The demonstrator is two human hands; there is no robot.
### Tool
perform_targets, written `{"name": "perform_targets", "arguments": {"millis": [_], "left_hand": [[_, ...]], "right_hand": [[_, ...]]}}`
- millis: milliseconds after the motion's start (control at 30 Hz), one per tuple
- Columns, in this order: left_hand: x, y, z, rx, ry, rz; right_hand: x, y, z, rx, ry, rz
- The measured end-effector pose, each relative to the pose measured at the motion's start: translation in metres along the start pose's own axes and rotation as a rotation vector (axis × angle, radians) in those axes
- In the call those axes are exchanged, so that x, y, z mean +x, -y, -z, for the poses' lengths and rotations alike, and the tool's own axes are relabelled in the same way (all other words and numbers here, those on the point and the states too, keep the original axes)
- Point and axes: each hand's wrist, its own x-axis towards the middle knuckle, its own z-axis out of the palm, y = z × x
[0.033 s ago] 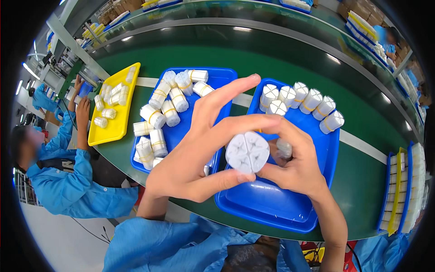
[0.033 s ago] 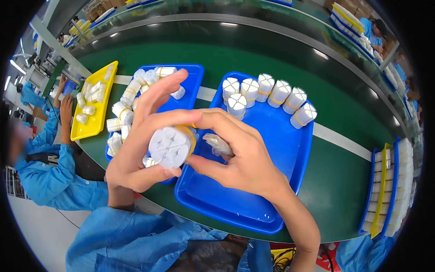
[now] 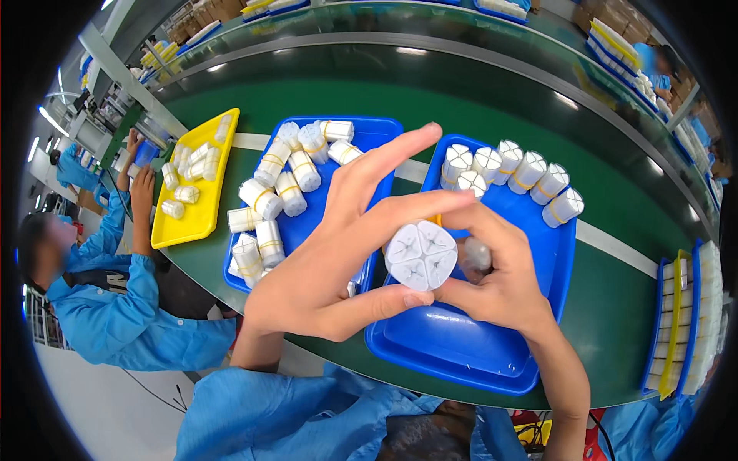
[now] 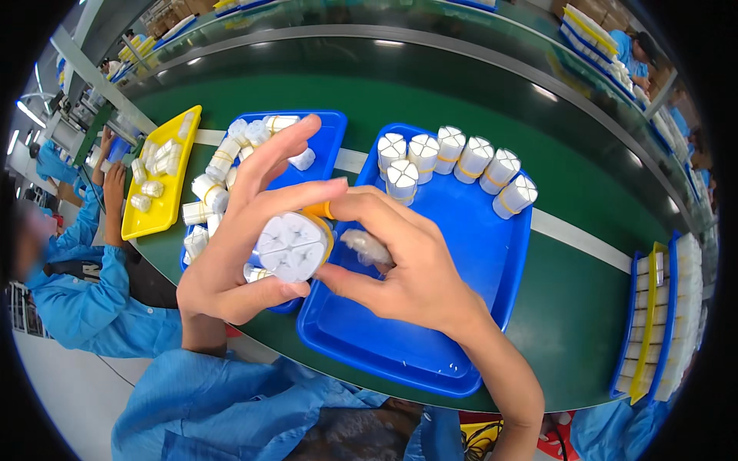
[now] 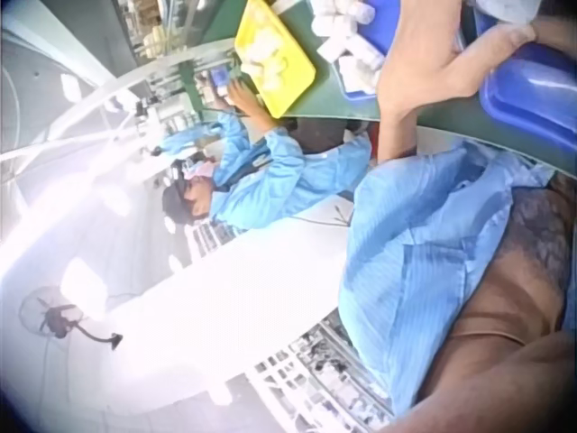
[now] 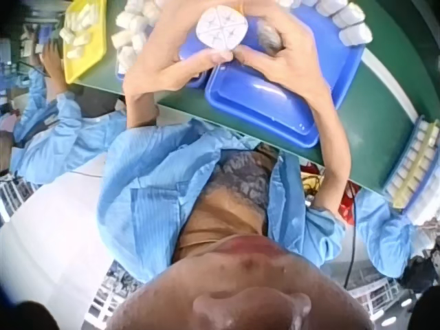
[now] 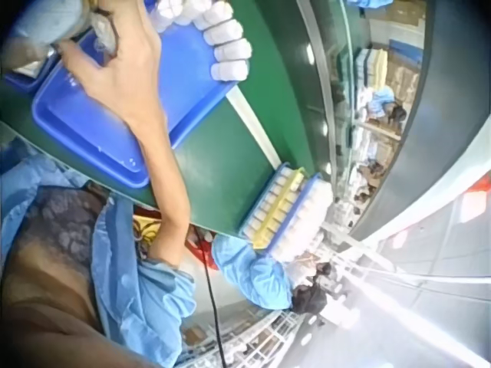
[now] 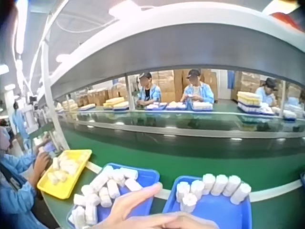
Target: Assembling small white plastic components at a factory workstation.
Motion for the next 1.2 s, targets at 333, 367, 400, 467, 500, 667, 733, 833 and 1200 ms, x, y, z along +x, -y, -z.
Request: {"name": "perform_targets", "arguments": {"millis": [333,367,400,467,500,667,733,833,1200], "left_hand": [[0.024,0.074,0.040,0.162,0.124,0.342],[0.024,0.093,0.028,0.269,0.205,0.321],[0.022,0.106,0.020,0.383,0.284,0.299],[0.018,0.119,0.004,0.660,0.389,0.361],[0.018,0.126,-0.003,0.935,0.493,0.422],[0.016,0.139,-0.006,1.073,0.284,0.231],[0.006,0.104,0.006,0.933,0.066,0.181],[0.020,0.040,0.014,0.386,0.014,0.508],[-0.011,-0.016,-0.058,-1.078,-0.796,0.478]], "right_hand": [[-0.005,-0.006,-0.007,0.030,-0.074,0.048],[-0.006,-0.004,-0.007,0.032,-0.070,0.049],[-0.005,0.000,-0.005,0.023,-0.043,0.030],[-0.005,0.003,-0.003,0.005,-0.023,0.009],[-0.005,0.002,-0.002,-0.004,-0.030,0.018],[0.000,0.012,0.013,-0.022,-0.004,0.021],[0.000,0.028,0.041,-0.377,0.138,0.015],[-0.013,0.056,0.082,-0.543,0.045,-0.294],[-0.006,-0.024,0.070,-0.597,0.066,-0.621]]}}
